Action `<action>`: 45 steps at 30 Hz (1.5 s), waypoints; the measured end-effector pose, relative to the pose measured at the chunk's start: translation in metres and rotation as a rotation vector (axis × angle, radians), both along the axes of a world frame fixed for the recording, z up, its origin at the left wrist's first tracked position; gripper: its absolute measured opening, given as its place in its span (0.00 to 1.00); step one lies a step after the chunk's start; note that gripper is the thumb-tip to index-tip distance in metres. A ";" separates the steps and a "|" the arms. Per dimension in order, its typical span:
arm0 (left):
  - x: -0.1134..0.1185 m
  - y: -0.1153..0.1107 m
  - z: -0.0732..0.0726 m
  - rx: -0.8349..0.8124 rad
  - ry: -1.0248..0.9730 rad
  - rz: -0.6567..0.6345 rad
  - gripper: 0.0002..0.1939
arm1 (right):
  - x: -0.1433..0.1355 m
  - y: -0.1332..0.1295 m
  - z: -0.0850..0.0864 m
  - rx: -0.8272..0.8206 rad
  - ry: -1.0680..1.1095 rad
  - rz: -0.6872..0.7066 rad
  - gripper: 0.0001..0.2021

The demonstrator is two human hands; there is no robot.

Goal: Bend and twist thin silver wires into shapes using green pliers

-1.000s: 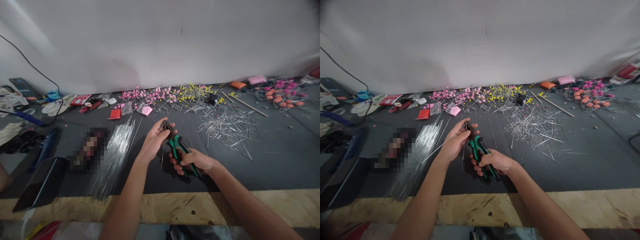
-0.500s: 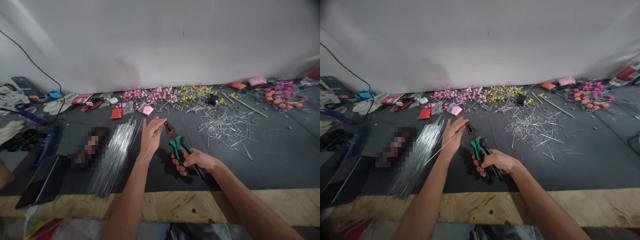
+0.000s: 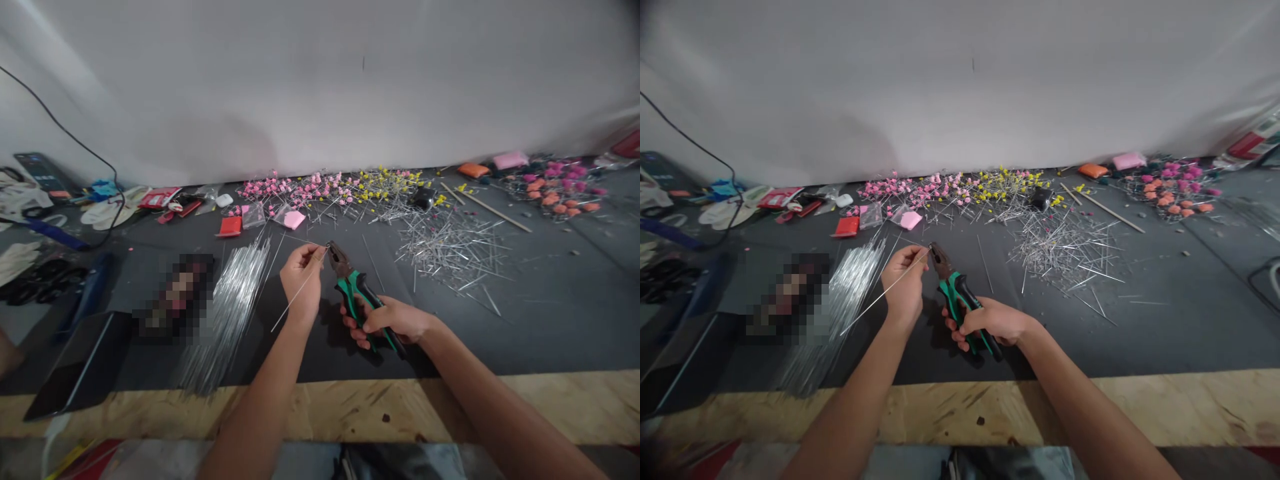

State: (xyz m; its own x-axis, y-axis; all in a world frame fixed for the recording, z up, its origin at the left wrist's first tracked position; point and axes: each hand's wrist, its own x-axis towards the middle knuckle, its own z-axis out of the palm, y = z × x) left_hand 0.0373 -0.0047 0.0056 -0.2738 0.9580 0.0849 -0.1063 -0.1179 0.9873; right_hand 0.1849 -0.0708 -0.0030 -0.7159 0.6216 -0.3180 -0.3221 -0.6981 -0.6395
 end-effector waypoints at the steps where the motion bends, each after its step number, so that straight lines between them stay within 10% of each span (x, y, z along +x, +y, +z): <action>1: 0.002 0.000 0.000 -0.024 -0.131 -0.015 0.08 | 0.000 0.000 0.000 0.006 -0.002 -0.001 0.19; 10: 0.010 -0.001 -0.001 -0.123 -0.672 -0.063 0.12 | -0.001 0.002 -0.002 0.005 -0.015 0.003 0.18; 45: 0.003 -0.003 0.007 -0.013 -0.535 -0.405 0.08 | -0.002 0.004 -0.004 0.034 0.022 0.014 0.18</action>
State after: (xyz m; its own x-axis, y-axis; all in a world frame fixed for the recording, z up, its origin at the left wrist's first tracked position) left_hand 0.0401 -0.0079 0.0130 0.1067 0.9940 0.0247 -0.6150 0.0464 0.7871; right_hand 0.1830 -0.0670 -0.0072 -0.7312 0.6216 -0.2810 -0.3266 -0.6806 -0.6558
